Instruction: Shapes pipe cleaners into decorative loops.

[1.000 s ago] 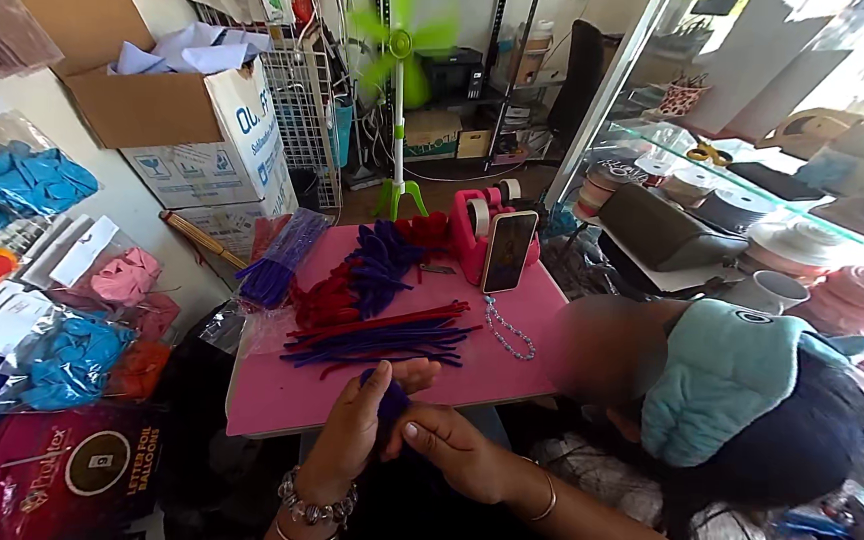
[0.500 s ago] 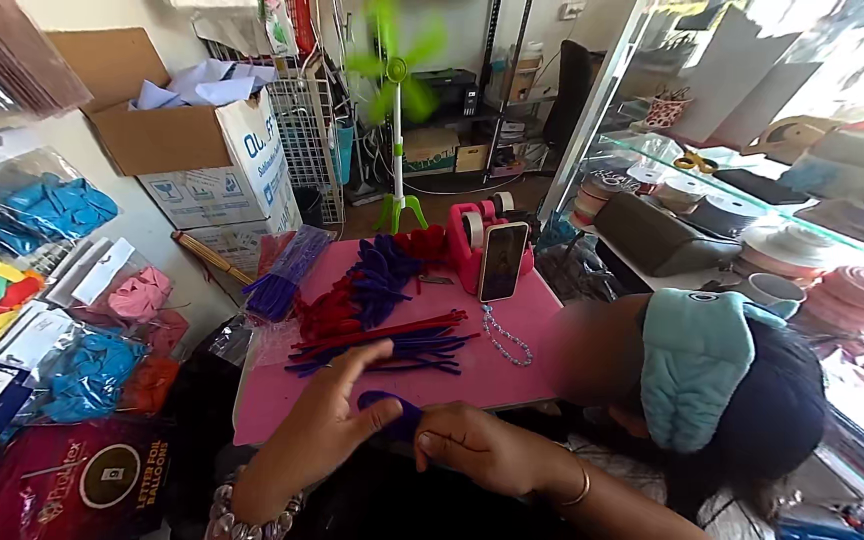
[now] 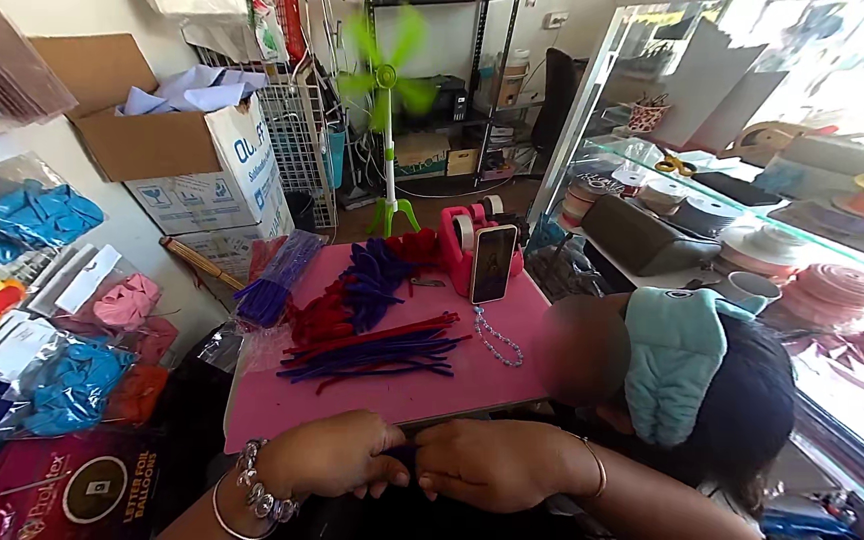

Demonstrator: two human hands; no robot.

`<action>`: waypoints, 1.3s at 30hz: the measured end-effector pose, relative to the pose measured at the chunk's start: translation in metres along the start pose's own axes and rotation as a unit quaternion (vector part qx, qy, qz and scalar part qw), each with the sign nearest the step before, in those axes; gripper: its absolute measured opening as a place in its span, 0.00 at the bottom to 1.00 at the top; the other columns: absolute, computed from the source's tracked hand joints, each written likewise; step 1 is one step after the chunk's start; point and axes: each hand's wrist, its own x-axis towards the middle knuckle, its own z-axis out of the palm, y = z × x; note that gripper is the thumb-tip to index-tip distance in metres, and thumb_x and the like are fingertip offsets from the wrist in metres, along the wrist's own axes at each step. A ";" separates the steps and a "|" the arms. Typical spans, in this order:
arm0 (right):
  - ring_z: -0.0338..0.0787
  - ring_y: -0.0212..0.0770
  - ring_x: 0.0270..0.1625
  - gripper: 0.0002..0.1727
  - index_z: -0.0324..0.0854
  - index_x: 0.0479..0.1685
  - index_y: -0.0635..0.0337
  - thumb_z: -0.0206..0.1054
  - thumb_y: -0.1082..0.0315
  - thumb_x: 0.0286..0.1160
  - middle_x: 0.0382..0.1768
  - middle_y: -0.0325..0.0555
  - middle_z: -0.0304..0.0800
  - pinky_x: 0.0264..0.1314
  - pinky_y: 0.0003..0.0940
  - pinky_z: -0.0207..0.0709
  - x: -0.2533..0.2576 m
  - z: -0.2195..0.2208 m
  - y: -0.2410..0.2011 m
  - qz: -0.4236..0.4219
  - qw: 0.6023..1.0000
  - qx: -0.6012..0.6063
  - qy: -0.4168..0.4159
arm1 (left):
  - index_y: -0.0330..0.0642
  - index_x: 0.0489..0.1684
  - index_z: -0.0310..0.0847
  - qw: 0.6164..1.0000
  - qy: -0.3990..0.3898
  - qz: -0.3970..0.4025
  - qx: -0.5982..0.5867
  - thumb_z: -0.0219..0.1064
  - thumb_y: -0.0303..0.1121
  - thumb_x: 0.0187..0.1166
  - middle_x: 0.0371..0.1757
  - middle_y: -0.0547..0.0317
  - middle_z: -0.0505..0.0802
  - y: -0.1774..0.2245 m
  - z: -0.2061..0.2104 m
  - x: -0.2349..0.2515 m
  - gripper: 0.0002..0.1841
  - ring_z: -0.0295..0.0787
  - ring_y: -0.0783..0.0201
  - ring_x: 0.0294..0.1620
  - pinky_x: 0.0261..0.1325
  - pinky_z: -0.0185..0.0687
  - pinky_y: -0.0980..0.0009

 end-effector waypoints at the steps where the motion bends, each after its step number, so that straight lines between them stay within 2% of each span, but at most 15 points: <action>1: 0.85 0.48 0.40 0.17 0.83 0.36 0.70 0.53 0.70 0.90 0.33 0.55 0.82 0.45 0.37 0.78 0.001 0.000 0.000 -0.005 1.000 -0.001 0.002 | 0.33 0.49 0.83 1.000 0.000 0.000 -0.004 0.60 0.39 0.90 0.29 0.58 0.88 -0.001 0.000 -0.001 0.15 0.81 0.72 0.25 0.33 0.79 0.73; 6: 0.87 0.49 0.42 0.17 0.84 0.35 0.71 0.53 0.71 0.89 0.34 0.56 0.84 0.49 0.40 0.79 0.009 -0.001 -0.005 0.006 1.000 0.001 -0.022 | 0.30 0.56 0.81 0.999 -0.017 -0.016 -0.035 0.59 0.37 0.90 0.40 0.54 0.93 0.003 0.003 0.000 0.15 0.90 0.68 0.36 0.47 0.86 0.67; 10: 0.87 0.48 0.42 0.18 0.84 0.36 0.71 0.52 0.70 0.90 0.34 0.56 0.84 0.49 0.39 0.79 0.010 -0.003 -0.002 0.007 1.000 0.013 -0.028 | 0.32 0.52 0.82 0.999 -0.009 -0.013 -0.041 0.56 0.36 0.92 0.31 0.59 0.88 0.001 0.005 0.001 0.14 0.84 0.72 0.29 0.39 0.82 0.72; 13: 0.86 0.43 0.42 0.17 0.85 0.35 0.69 0.56 0.68 0.88 0.34 0.53 0.85 0.48 0.34 0.78 0.004 -0.007 0.006 -0.005 0.999 0.022 0.045 | 0.36 0.49 0.83 0.996 0.025 -0.006 -0.086 0.55 0.37 0.93 0.29 0.64 0.85 -0.002 0.004 -0.001 0.14 0.82 0.75 0.25 0.34 0.81 0.77; 16: 0.88 0.40 0.56 0.14 0.87 0.43 0.66 0.64 0.63 0.85 0.47 0.53 0.90 0.63 0.32 0.79 -0.001 -0.017 0.007 0.014 0.987 0.015 0.159 | 0.38 0.46 0.82 0.989 0.045 0.004 -0.139 0.54 0.37 0.93 0.28 0.68 0.85 -0.004 -0.002 -0.004 0.14 0.84 0.77 0.26 0.34 0.84 0.78; 17: 0.87 0.38 0.59 0.13 0.86 0.47 0.66 0.66 0.63 0.83 0.50 0.52 0.90 0.64 0.30 0.80 -0.001 -0.018 0.006 0.022 0.981 0.009 0.192 | 0.39 0.46 0.82 0.988 0.045 0.003 -0.149 0.54 0.37 0.93 0.28 0.69 0.85 -0.004 -0.004 -0.005 0.14 0.84 0.77 0.26 0.34 0.84 0.78; 19: 0.87 0.35 0.57 0.12 0.85 0.53 0.66 0.69 0.65 0.81 0.51 0.52 0.90 0.62 0.25 0.80 0.001 -0.019 0.006 0.028 0.972 -0.007 0.234 | 0.40 0.46 0.83 0.986 0.040 -0.002 -0.159 0.54 0.37 0.93 0.27 0.70 0.85 -0.002 -0.006 -0.004 0.13 0.84 0.78 0.26 0.33 0.83 0.79; 21: 0.90 0.33 0.53 0.10 0.87 0.50 0.67 0.69 0.69 0.79 0.47 0.51 0.92 0.59 0.24 0.83 0.002 -0.017 0.008 0.015 0.968 -0.022 0.249 | 0.40 0.45 0.83 0.985 0.037 -0.003 -0.168 0.54 0.36 0.93 0.26 0.72 0.85 -0.001 -0.007 -0.003 0.13 0.84 0.79 0.25 0.33 0.83 0.80; 24: 0.91 0.34 0.50 0.07 0.89 0.43 0.67 0.67 0.73 0.79 0.44 0.51 0.93 0.59 0.23 0.83 0.004 -0.012 0.011 -0.002 0.964 -0.040 0.261 | 0.40 0.45 0.82 0.985 0.034 -0.002 -0.171 0.54 0.36 0.93 0.26 0.72 0.85 0.001 -0.007 -0.002 0.13 0.84 0.78 0.26 0.33 0.83 0.80; 29: 0.91 0.35 0.52 0.07 0.89 0.42 0.67 0.65 0.75 0.78 0.43 0.50 0.93 0.62 0.23 0.81 0.004 -0.008 0.012 -0.005 0.962 -0.060 0.265 | 0.41 0.44 0.82 0.984 0.033 -0.008 -0.177 0.54 0.36 0.93 0.26 0.71 0.86 0.003 -0.005 -0.001 0.13 0.84 0.78 0.25 0.33 0.82 0.80; 32: 0.90 0.37 0.55 0.08 0.91 0.44 0.63 0.64 0.73 0.80 0.45 0.48 0.94 0.65 0.27 0.81 0.003 -0.006 0.012 0.005 0.964 -0.075 0.253 | 0.41 0.45 0.82 0.983 0.034 -0.008 -0.183 0.54 0.36 0.93 0.26 0.71 0.86 0.002 -0.005 0.000 0.13 0.84 0.78 0.26 0.33 0.83 0.80; 35: 0.90 0.37 0.56 0.12 0.90 0.51 0.59 0.66 0.63 0.83 0.48 0.44 0.94 0.65 0.35 0.79 -0.001 -0.005 0.008 0.032 0.969 -0.075 0.234 | 0.41 0.44 0.82 0.980 0.039 -0.004 -0.196 0.54 0.36 0.93 0.26 0.71 0.86 0.001 -0.005 0.000 0.12 0.84 0.78 0.25 0.32 0.83 0.81; 37: 0.90 0.36 0.55 0.16 0.89 0.55 0.61 0.71 0.58 0.80 0.48 0.46 0.94 0.63 0.33 0.81 -0.002 -0.004 0.007 0.036 0.972 -0.052 0.224 | 0.42 0.43 0.81 0.979 0.043 -0.003 -0.200 0.54 0.36 0.93 0.26 0.71 0.86 0.000 -0.005 0.000 0.12 0.84 0.78 0.25 0.32 0.83 0.81; 39: 0.91 0.35 0.52 0.18 0.89 0.56 0.64 0.75 0.60 0.75 0.47 0.49 0.94 0.59 0.26 0.84 -0.002 -0.002 0.007 0.031 0.973 -0.033 0.225 | 0.42 0.42 0.81 0.978 0.043 -0.004 -0.203 0.55 0.36 0.92 0.25 0.71 0.86 0.000 -0.005 0.000 0.12 0.85 0.78 0.25 0.32 0.83 0.81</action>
